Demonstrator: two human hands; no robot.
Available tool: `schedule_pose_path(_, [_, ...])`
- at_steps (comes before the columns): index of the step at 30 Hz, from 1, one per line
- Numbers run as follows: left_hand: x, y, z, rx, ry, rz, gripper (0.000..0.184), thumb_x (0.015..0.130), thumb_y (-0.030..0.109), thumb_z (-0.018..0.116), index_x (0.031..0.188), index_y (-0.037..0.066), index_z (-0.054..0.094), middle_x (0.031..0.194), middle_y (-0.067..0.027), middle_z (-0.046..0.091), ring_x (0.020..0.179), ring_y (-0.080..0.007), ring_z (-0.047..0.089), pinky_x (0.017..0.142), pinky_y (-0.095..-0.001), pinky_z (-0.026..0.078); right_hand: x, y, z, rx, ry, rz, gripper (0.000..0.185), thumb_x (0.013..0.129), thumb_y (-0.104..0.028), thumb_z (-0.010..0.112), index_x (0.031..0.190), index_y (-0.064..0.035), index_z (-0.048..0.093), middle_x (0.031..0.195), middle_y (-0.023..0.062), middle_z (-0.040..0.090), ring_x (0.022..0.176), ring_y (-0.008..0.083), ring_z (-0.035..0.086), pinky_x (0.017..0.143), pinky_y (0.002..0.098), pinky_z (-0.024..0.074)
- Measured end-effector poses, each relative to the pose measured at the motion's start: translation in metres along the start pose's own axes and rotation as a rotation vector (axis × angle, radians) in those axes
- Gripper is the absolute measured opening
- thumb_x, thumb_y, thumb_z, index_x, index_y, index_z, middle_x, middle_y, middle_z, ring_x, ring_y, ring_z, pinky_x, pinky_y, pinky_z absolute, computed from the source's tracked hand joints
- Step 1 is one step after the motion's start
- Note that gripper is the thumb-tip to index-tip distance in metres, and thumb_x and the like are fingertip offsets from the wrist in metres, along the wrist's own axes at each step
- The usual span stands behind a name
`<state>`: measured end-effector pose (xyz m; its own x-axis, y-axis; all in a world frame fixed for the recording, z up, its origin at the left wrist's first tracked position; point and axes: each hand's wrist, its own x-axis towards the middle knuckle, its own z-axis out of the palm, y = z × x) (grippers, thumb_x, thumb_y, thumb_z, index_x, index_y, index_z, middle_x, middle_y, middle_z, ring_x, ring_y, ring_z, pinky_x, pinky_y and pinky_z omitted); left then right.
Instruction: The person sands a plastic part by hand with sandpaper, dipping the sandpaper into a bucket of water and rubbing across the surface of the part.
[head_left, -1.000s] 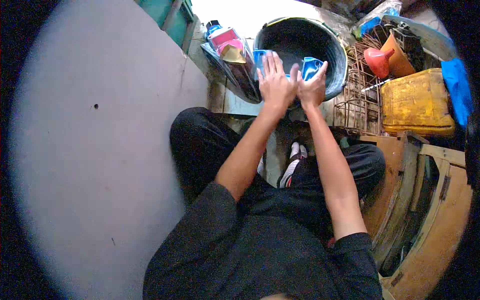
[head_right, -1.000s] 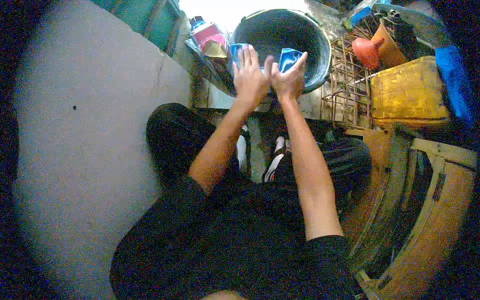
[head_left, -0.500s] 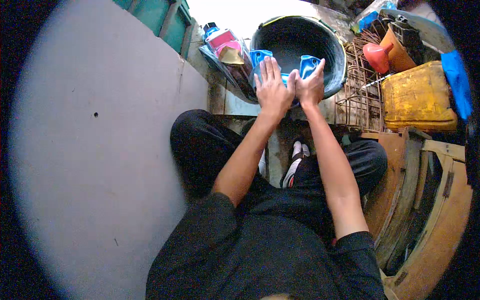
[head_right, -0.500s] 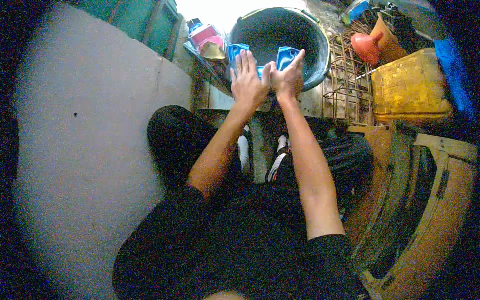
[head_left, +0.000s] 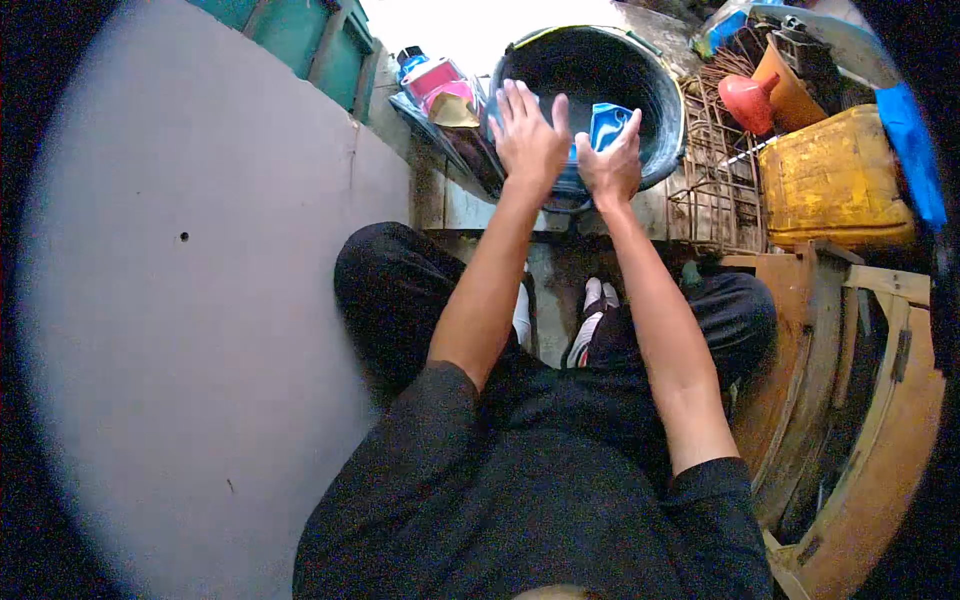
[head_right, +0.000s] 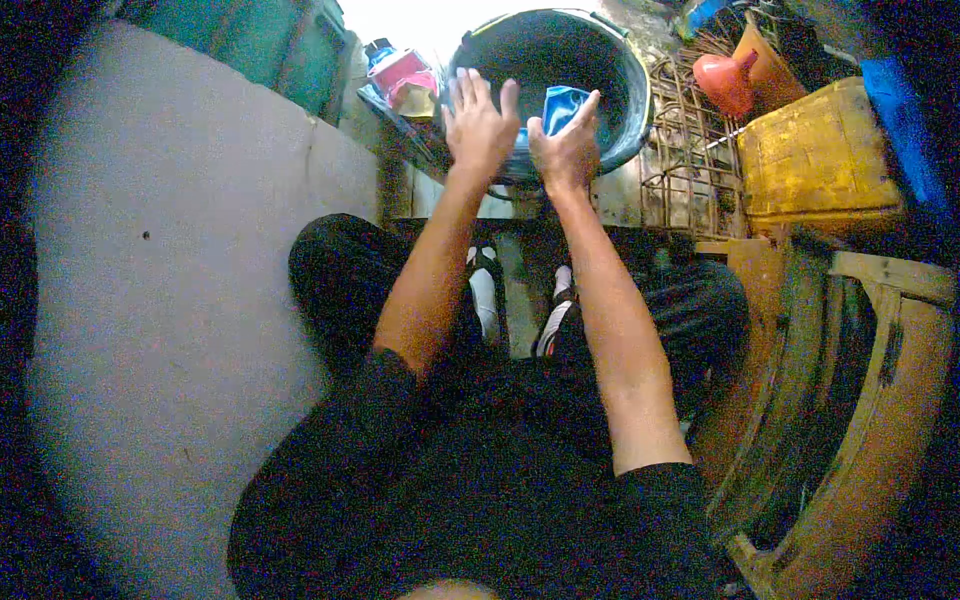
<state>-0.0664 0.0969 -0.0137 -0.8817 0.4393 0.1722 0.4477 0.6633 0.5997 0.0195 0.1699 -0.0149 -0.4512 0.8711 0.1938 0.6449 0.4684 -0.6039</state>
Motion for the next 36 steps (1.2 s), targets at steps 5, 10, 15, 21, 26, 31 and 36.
schedule_pose_path(5, [-0.037,-0.009,0.002,-0.009,-0.032,0.035,0.08,0.098,0.055,0.035,0.148,-0.006,0.028,0.156,-0.0234,0.024,0.145,-0.0377,0.023,0.116,-0.0527,0.021,-0.001,-0.003,-0.002,0.002,-0.029,0.05,0.103,0.071,-0.042,0.069,0.148,0.0041,0.019,0.128,0.0327,0.052,0.107,0.0456,0.059,0.09,0.0498,0.0504])
schedule_pose_path(10, [-0.017,-0.008,0.001,0.027,-0.031,0.07,0.077,0.098,0.055,0.033,0.149,-0.003,0.028,0.156,-0.021,0.025,0.145,-0.0371,0.022,0.117,-0.052,0.02,0.001,-0.001,-0.001,-0.005,-0.028,0.039,0.104,0.071,-0.041,0.07,0.149,0.0034,0.019,0.126,0.0315,0.053,0.106,0.0454,0.059,0.089,0.0499,0.0504])
schedule_pose_path(15, [-0.016,-0.01,0.002,-0.002,-0.008,0.086,0.075,0.099,0.054,0.033,0.149,-0.001,0.028,0.156,-0.0193,0.027,0.145,-0.0376,0.024,0.117,-0.0519,0.02,-0.002,0.002,0.001,0.023,0.021,-0.021,0.103,0.072,-0.04,0.07,0.149,0.0035,0.018,0.125,0.0318,0.053,0.108,0.0451,0.058,0.089,0.0481,0.0509])
schedule_pose_path(21, [-0.024,-0.012,0.008,0.044,0.015,0.147,0.074,0.099,0.053,0.035,0.15,0.001,0.028,0.157,-0.0171,0.026,0.145,-0.0374,0.023,0.116,-0.0548,0.02,-0.001,0.007,0.005,0.017,0.025,-0.044,0.103,0.072,-0.041,0.071,0.149,0.0032,0.018,0.125,0.0316,0.054,0.101,0.0459,0.061,0.086,0.0489,0.0524])
schedule_pose_path(26, [-0.012,-0.008,0.007,0.026,-0.049,0.104,0.073,0.099,0.054,0.035,0.15,0.002,0.027,0.158,-0.0164,0.024,0.146,-0.0374,0.02,0.117,-0.0538,0.019,-0.002,0.003,0.001,0.015,0.009,0.001,0.103,0.072,-0.041,0.071,0.149,0.002,0.019,0.124,0.0315,0.054,0.101,0.0459,0.061,0.085,0.0506,0.052])
schedule_pose_path(31, [-0.048,-0.014,0.006,0.044,-0.059,0.123,0.073,0.099,0.053,0.035,0.15,0.002,0.029,0.159,-0.0157,0.023,0.146,-0.0376,0.021,0.116,-0.0552,0.019,-0.001,0.002,0.003,-0.014,0.015,0.002,0.101,0.073,-0.042,0.069,0.149,0.0033,0.02,0.125,0.0309,0.054,0.103,0.0457,0.061,0.086,0.0503,0.0519])
schedule_pose_path(36, [-0.007,-0.003,0.014,0.07,0.022,0.106,0.074,0.098,0.055,0.034,0.148,0.001,0.033,0.156,-0.0173,0.028,0.144,-0.0388,0.025,0.115,-0.0547,0.021,-0.002,0.005,-0.002,-0.021,-0.027,0.009,0.103,0.071,-0.041,0.07,0.148,0.0055,0.019,0.128,0.0322,0.052,0.107,0.0447,0.06,0.089,0.0485,0.051])
